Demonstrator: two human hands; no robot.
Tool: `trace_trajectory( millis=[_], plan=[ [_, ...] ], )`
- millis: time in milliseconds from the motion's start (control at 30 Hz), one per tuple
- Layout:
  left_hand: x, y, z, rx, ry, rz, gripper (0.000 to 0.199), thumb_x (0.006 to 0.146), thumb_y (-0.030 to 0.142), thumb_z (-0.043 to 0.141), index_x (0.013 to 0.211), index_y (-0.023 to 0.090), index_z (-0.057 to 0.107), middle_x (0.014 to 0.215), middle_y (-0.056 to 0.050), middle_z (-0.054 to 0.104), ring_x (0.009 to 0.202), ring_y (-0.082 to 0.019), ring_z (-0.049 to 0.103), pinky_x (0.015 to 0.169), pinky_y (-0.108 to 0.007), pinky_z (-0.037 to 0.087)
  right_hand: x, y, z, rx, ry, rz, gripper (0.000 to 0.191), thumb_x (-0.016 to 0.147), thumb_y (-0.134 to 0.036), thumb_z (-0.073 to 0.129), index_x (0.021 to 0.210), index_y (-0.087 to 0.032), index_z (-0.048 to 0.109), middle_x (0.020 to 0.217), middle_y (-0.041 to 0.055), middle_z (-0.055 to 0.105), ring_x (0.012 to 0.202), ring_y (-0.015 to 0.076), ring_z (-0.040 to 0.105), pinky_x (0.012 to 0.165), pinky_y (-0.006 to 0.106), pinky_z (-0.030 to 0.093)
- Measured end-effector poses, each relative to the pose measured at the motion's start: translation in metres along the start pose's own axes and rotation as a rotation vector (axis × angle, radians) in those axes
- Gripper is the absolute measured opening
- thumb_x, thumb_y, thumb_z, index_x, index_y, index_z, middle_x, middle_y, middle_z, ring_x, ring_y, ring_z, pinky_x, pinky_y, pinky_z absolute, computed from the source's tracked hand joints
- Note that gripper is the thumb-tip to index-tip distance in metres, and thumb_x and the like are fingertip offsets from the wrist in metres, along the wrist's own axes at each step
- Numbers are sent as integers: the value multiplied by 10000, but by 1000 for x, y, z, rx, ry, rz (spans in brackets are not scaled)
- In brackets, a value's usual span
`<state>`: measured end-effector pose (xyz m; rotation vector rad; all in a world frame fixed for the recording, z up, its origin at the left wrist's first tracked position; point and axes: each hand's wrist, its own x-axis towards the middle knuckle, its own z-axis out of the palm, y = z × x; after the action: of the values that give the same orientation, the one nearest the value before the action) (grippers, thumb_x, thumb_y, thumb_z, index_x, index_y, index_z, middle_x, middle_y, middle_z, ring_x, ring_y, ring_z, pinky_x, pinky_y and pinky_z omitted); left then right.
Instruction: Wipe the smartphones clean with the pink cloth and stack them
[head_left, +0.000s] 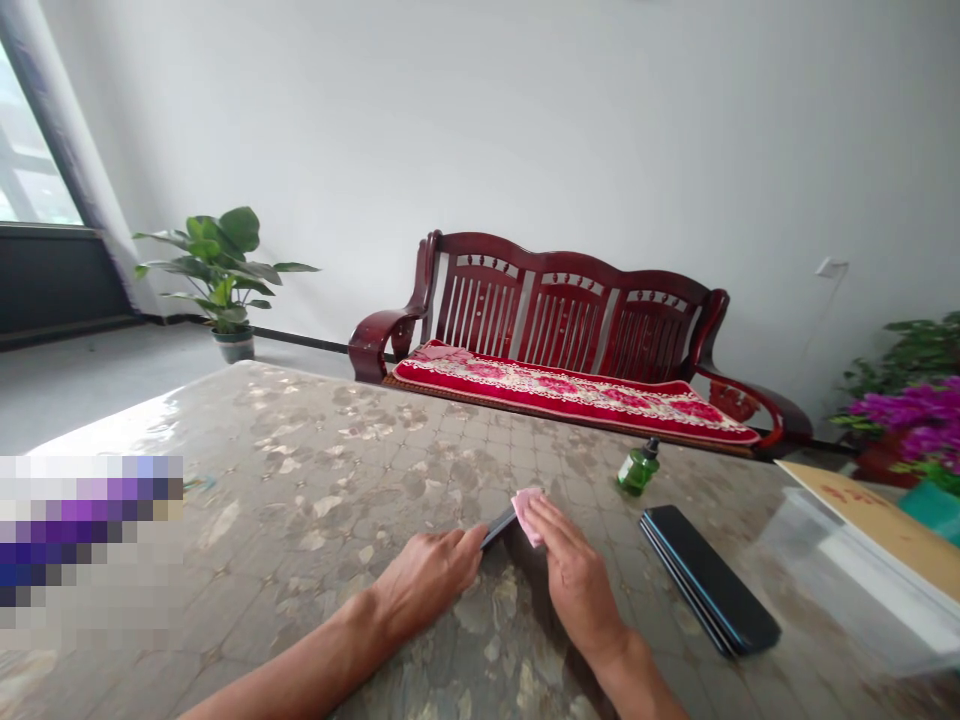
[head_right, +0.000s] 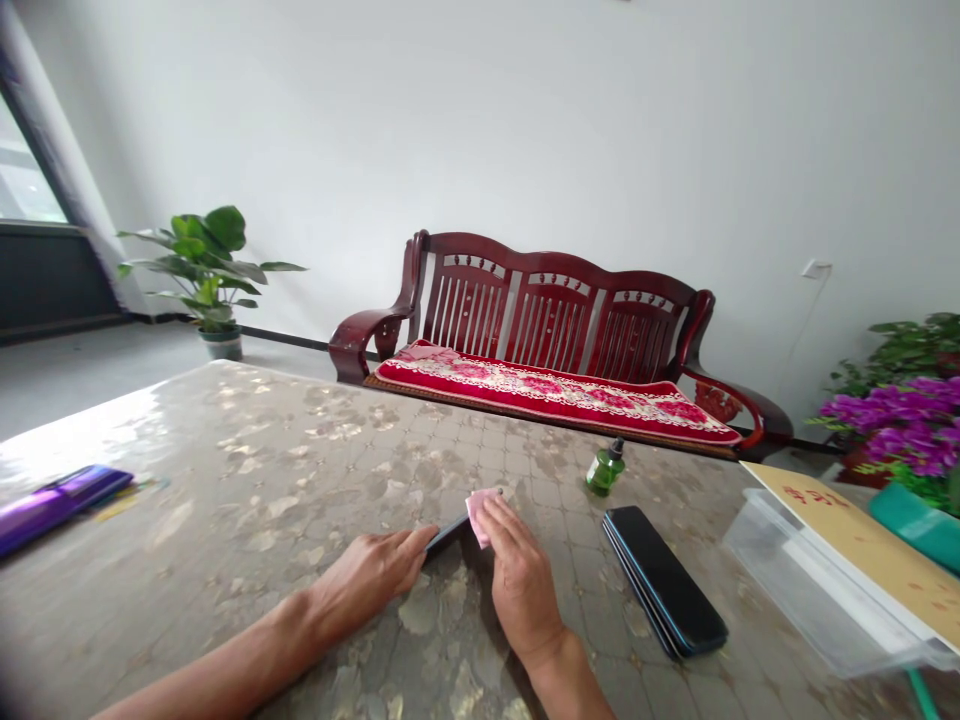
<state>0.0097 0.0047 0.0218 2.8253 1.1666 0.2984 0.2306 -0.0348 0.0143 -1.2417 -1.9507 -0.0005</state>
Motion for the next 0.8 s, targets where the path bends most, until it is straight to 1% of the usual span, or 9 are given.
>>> trace_trajectory(
  millis=[133, 233, 367, 500, 600, 667, 733, 800],
  plan=[
    [-1, -10, -2, -45, 9, 53, 297, 974, 162, 285, 1101, 175, 553, 854, -47, 699, 785, -194, 701, 668, -254, 545, 6, -8, 4, -57, -34, -49, 537, 949, -58, 312, 1416, -282, 456, 1404, 16, 537, 1331, 175, 452, 1118, 406, 410],
    [-2, -10, -2, -71, 10, 60, 308, 980, 186, 271, 1113, 180, 549, 879, -54, 708, 793, -202, 704, 667, -261, 549, 9, -11, 5, -78, -44, -55, 551, 950, -50, 305, 1438, -279, 420, 1423, 18, 517, 1345, 176, 432, 1124, 412, 402],
    [-2, -9, 1, -91, 64, 51, 313, 972, 168, 262, 1094, 181, 551, 858, -58, 710, 773, -191, 703, 648, -243, 543, 12, -11, 2, -112, -71, -89, 578, 938, -31, 283, 1452, -268, 399, 1438, 20, 501, 1357, 170, 414, 1126, 397, 398],
    [-1, -9, 10, -56, 126, 43, 284, 954, 132, 291, 1065, 183, 548, 820, -47, 704, 726, -174, 697, 621, -227, 539, 19, -13, 0, -148, -56, -133, 548, 936, -35, 310, 1419, -248, 456, 1349, 52, 581, 1298, 176, 483, 1087, 395, 442],
    [0, -10, 14, -36, 141, 19, 253, 933, 91, 330, 1032, 185, 543, 825, -41, 698, 729, -168, 697, 625, -219, 538, 25, -14, 4, -178, 6, -143, 462, 933, -57, 383, 1332, -221, 549, 1195, 84, 656, 1172, 197, 575, 1012, 406, 502],
    [1, -10, 13, -33, 133, -2, 230, 935, 91, 350, 1011, 188, 544, 828, -41, 699, 743, -166, 699, 633, -210, 535, 27, -15, 9, -201, 34, -134, 408, 926, -56, 410, 1252, -206, 606, 1108, 90, 674, 1083, 201, 611, 951, 396, 535],
    [2, -11, 12, -42, 127, -17, 221, 950, 111, 351, 1001, 192, 550, 816, -36, 699, 747, -164, 699, 638, -202, 531, 27, -15, 14, -228, 49, -130, 369, 928, -60, 426, 1204, -193, 633, 1082, 93, 678, 1055, 202, 619, 931, 389, 541],
    [2, -12, 11, -78, 156, -24, 229, 954, 122, 350, 983, 198, 564, 797, -27, 698, 736, -158, 697, 642, -194, 529, 25, -16, 20, -266, 80, -151, 350, 940, -80, 429, 1210, -180, 630, 1110, 99, 681, 1092, 210, 612, 973, 413, 520]
  ],
)
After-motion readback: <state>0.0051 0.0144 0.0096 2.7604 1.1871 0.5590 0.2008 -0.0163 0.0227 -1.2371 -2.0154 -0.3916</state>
